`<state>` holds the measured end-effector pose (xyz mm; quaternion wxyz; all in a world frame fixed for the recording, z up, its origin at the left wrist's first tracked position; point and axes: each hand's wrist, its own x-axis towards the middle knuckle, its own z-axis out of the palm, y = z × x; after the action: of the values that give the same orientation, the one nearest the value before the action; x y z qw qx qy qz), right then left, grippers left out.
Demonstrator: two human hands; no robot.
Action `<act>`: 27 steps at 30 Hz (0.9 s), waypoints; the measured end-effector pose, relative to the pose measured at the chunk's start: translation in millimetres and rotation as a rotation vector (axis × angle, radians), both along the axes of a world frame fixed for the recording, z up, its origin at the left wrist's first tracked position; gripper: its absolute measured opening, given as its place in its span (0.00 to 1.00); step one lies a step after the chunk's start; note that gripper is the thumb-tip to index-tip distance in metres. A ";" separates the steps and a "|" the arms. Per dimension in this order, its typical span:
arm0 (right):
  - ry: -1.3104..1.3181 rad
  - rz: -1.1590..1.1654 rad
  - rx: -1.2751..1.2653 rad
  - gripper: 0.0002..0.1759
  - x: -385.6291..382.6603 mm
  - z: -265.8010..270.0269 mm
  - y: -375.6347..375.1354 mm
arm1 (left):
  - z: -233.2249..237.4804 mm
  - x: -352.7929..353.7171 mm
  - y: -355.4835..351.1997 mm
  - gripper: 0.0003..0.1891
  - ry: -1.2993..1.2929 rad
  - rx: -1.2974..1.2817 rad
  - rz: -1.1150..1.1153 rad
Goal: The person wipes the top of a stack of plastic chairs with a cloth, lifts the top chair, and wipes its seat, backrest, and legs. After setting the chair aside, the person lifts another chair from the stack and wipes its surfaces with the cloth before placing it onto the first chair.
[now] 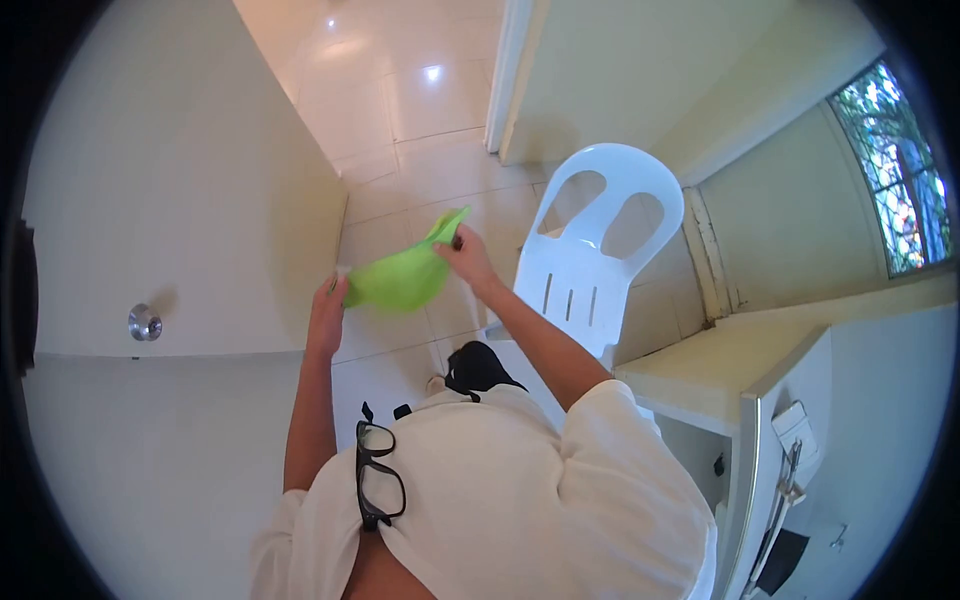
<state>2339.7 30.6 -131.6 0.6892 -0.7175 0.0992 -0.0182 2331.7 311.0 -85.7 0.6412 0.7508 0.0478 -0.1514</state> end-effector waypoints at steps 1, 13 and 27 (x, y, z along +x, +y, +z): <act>-0.058 -0.058 0.004 0.14 12.3 -1.3 -3.2 | 11.2 11.6 -4.4 0.38 -0.022 0.022 -0.004; -0.655 -0.495 -0.712 0.10 199.5 174.3 -106.0 | 106.3 279.1 -107.1 0.11 -0.199 0.140 -0.482; -0.355 0.242 -0.729 0.12 256.0 100.4 -187.7 | 31.8 419.6 -364.2 0.16 -0.273 -0.590 -0.450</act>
<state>2595.6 -157.1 -31.2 0.3936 -0.9067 -0.1189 -0.0941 2751.4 -53.2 -53.9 0.7807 0.5392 -0.2492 -0.1940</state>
